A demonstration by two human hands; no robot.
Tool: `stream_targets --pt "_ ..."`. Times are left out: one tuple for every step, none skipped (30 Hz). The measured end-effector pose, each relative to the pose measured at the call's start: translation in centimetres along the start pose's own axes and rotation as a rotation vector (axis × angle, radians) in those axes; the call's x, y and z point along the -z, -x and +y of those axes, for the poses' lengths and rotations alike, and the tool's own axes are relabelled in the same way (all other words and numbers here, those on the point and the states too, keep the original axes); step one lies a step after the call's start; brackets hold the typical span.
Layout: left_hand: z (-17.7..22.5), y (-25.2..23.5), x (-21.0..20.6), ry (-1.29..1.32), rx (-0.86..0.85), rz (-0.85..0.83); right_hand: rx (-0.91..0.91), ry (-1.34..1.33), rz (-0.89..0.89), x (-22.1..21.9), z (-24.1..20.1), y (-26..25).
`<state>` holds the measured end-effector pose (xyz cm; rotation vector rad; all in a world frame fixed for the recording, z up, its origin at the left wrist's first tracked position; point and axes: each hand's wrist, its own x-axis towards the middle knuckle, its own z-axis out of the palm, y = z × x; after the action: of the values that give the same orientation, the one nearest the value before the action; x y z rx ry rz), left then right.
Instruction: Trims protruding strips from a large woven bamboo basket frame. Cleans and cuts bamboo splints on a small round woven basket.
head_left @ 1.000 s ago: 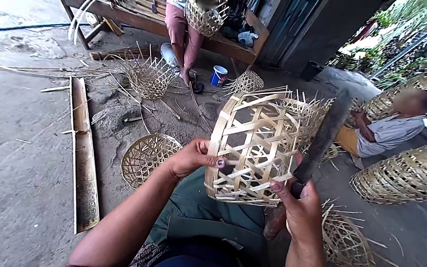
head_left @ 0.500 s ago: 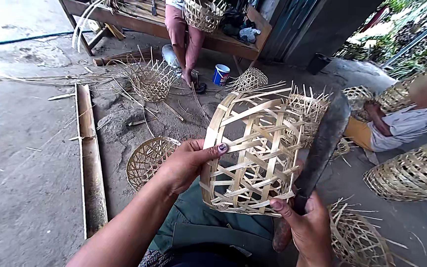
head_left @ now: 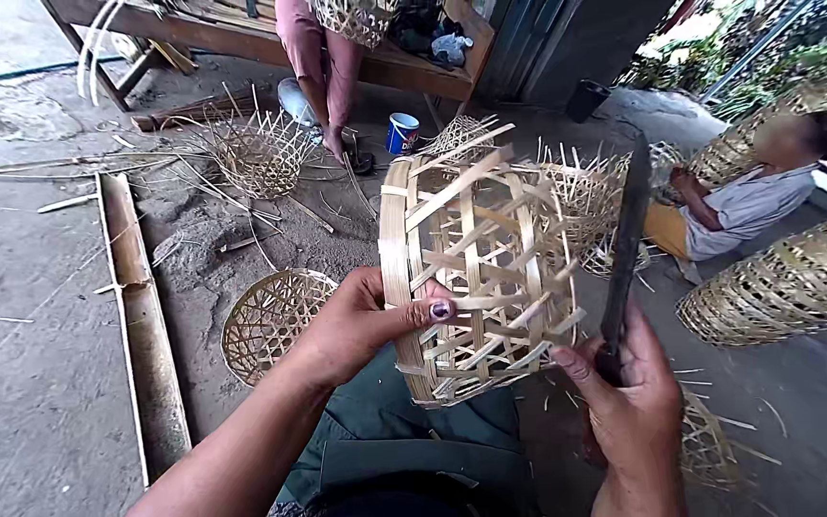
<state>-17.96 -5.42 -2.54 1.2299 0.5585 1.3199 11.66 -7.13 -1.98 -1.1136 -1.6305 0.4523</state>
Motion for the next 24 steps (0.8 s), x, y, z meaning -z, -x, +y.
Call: stream_targets --pt "-0.4 -0.1 -0.7 0.014 -0.054 0.066 0.023 0.058 0.005 0.5 -0.3 0.0" --pt "-0.8 -0.3 -1.4 0.031 -0.103 0.127 0.035 0.061 -0.011 0.9 -0.8 0.1" --pt "-1.4 -0.4 -2.3 0.038 -0.147 0.175 0.035 0.003 -0.053 1.2 -1.4 0.3" --pt "-1.9 -0.5 -3.1 0.029 -0.185 0.213 0.013 -0.104 -0.108 1.3 -2.1 0.6" --pt "-2.5 -0.6 -4.0 0.014 -0.219 0.236 -0.028 -0.238 -0.174 1.2 -2.8 0.8" --pt "-3.2 -0.6 -4.9 -0.007 -0.246 0.245 -0.083 -0.379 -0.243 1.1 -3.4 1.0" --pt "-3.7 -0.5 -5.7 -0.029 -0.269 0.245 -0.132 -0.507 -0.308 0.9 -3.9 1.0" --pt "-4.1 -0.4 -6.4 -0.05 -0.288 0.239 -0.166 -0.599 -0.364 0.8 -4.2 1.0" --pt "-4.4 -0.3 -7.1 -0.07 -0.302 0.232 -0.189 -0.667 -0.406 0.8 -4.4 1.0" --pt "-4.6 -0.2 -7.5 -0.079 -0.315 0.231 -0.202 -0.72 -0.43 0.9 -4.5 0.9" --pt "-4.7 -0.2 -7.8 -0.084 -0.326 0.233 -0.211 -0.758 -0.445 1.1 -4.6 0.9" --pt "-4.8 -0.1 -8.1 -0.089 -0.335 0.239 -0.221 -0.787 -0.449 1.3 -4.6 0.9" --pt "-4.9 -0.1 -8.2 -0.095 -0.341 0.24 -0.234 -0.805 -0.447 1.4 -4.5 0.9" --pt "-4.9 0.0 -8.4 -0.096 -0.344 0.236 -0.251 -0.824 -0.443 1.5 -4.5 1.0" --pt "-5.1 0.1 -8.5 -0.097 -0.344 0.227 -0.272 -0.843 -0.446 1.6 -4.3 1.0" --pt "-5.2 0.2 -8.6 -0.095 -0.341 0.214 -0.292 -0.86 -0.453 1.6 -4.1 0.9" --pt "-5.3 0.3 -8.7 -0.091 -0.335 0.205 -0.307 -0.875 -0.458 1.5 -3.9 0.9" --pt "-5.5 0.4 -8.8 -0.091 -0.333 0.201 -0.309 -0.874 -0.452 1.4 -3.7 0.9" --pt "-5.5 0.5 -8.8 -0.09 -0.333 0.201 -0.299 -0.856 -0.426 1.2 -3.7 1.0" --pt "-5.6 0.5 -8.8 -0.086 -0.338 0.204 -0.27 -0.81 -0.375 0.9 -3.8 1.3" --pt "-5.7 0.5 -8.7 -0.085 -0.349 0.209 -0.219 -0.736 -0.316 0.4 -3.9 1.6" --pt "-5.7 0.6 -8.6 -0.093 -0.36 0.207 -0.139 -0.622 -0.26 -0.1 -4.0 2.0" --pt "-5.7 0.7 -8.4 -0.106 -0.369 0.198 -0.037 -0.47 -0.2 -0.5 -3.9 2.4" --pt "-5.6 0.8 -8.3 -0.119 -0.378 0.188 0.07 -0.283 -0.138 -0.9 -3.9 2.8"
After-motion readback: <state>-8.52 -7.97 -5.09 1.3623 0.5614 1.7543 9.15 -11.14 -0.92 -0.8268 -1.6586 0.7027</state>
